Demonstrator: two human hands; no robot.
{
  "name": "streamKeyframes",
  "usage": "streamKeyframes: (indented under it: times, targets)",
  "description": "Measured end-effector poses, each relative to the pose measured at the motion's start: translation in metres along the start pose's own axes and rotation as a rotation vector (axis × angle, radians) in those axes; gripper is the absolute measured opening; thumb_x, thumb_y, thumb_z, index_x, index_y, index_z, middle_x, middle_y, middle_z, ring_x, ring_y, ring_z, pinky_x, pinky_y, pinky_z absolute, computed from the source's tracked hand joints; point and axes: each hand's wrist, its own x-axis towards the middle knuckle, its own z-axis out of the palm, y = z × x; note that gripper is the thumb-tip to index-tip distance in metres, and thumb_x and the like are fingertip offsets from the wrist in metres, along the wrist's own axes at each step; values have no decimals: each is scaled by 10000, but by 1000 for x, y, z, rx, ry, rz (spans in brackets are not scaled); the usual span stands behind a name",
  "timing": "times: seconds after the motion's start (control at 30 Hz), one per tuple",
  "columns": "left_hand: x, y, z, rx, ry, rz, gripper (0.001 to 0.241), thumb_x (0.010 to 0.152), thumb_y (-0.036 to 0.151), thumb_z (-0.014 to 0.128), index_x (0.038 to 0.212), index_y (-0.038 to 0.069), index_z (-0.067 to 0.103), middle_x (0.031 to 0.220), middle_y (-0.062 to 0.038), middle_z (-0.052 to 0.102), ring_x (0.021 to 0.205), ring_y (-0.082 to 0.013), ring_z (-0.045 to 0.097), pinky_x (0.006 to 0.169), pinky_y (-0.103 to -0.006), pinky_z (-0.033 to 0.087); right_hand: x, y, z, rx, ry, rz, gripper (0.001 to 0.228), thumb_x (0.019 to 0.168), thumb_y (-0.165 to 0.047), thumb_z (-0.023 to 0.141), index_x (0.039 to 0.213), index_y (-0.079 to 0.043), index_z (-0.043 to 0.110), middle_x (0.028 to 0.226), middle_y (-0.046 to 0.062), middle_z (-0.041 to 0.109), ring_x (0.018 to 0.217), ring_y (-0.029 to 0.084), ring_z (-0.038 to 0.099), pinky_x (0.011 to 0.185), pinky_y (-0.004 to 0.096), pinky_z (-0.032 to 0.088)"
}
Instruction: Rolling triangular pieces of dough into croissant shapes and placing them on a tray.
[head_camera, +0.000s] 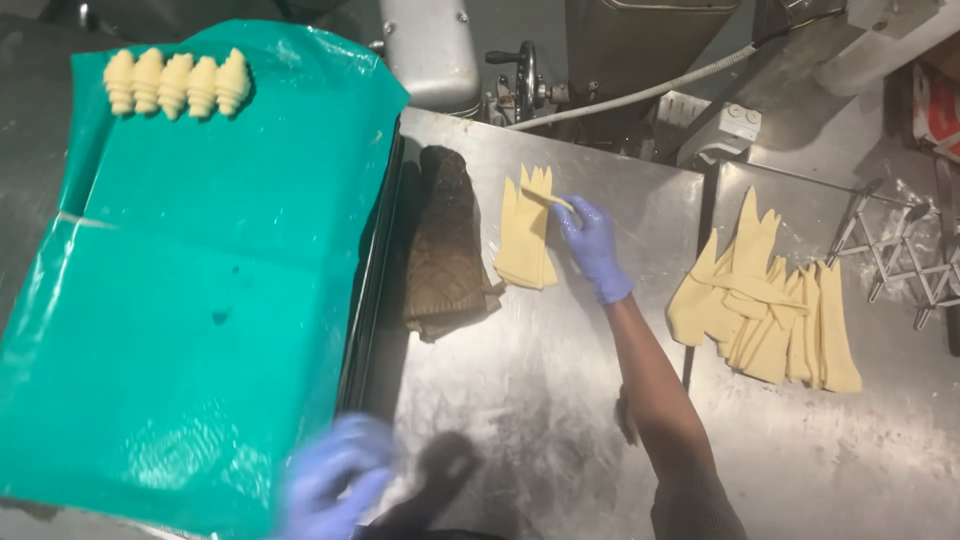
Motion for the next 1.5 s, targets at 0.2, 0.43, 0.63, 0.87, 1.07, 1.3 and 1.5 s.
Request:
streamKeyframes:
  times: [0.2, 0.43, 0.63, 0.87, 1.07, 1.3, 1.5]
  targets:
    - [-83, -3, 177, -1268, 230, -1114, 634, 968, 299, 534, 1518, 60, 329, 1520, -150, 496, 1345, -328, 577, 1090, -443, 517, -139, -50, -20, -126, 15, -440, 189, 918, -116, 758, 1097, -55, 745, 1009, 141, 738, 920, 329, 710, 813, 429, 563]
    - [-255, -130, 287, -945, 850, -1480, 515, 1013, 351, 596, 1361, -24, 548, 1196, -146, 622, 994, -242, 632, 794, -370, 524, -383, -56, 4, -111, -364, -486, 278, 863, -185, 745, 1117, -75, 726, 1146, 113, 727, 1063, 314, 689, 908, 449, 544]
    - [-259, -103, 271, -698, 774, -1495, 446, 1030, 359, 558, 1187, -45, 665, 961, -105, 697, 797, -210, 648, 666, -363, 520, -474, 37, 46, 579, -349, 775, 393, 1011, -376, 587, 1167, -34, 701, 1117, 138, 729, 1042, 273, 717, 937, 431, 586]
    - [-217, -24, 228, -892, 497, -1328, 481, 1019, 383, 541, 1240, -38, 611, 1105, -65, 698, 979, -151, 652, 852, -317, 535, -358, -47, 38, 1311, -597, 896, 732, 1049, -497, 437, 1515, 66, 402, 1461, 190, 583, 1311, 272, 615, 1140, 409, 479]
    - [-250, -39, 216, -816, 351, -1252, 561, 1098, 416, 501, 1392, -56, 569, 1200, -108, 600, 1069, -174, 542, 924, -335, 471, -343, -43, 58, 1126, -189, 930, 595, 1016, -325, 536, 1439, 87, 461, 1305, 263, 642, 1185, 355, 670, 1020, 458, 551]
    - [-211, -8, 179, -920, 324, -1036, 585, 1067, 387, 423, 1497, -8, 461, 1410, -135, 590, 1299, -213, 563, 1082, -353, 465, -340, -88, 27, 1126, 5, 776, 555, 1027, -330, 560, 1403, 76, 514, 1212, 252, 668, 1099, 341, 700, 977, 454, 569]
    - [-236, -47, 188, -1327, 347, -1179, 641, 1091, 435, 399, 1462, -84, 460, 1431, -218, 570, 1299, -288, 584, 1082, -424, 489, -340, -84, 39, 1062, 31, 749, 525, 1047, -321, 553, 1377, 87, 539, 1121, 237, 701, 1009, 333, 727, 896, 469, 604]
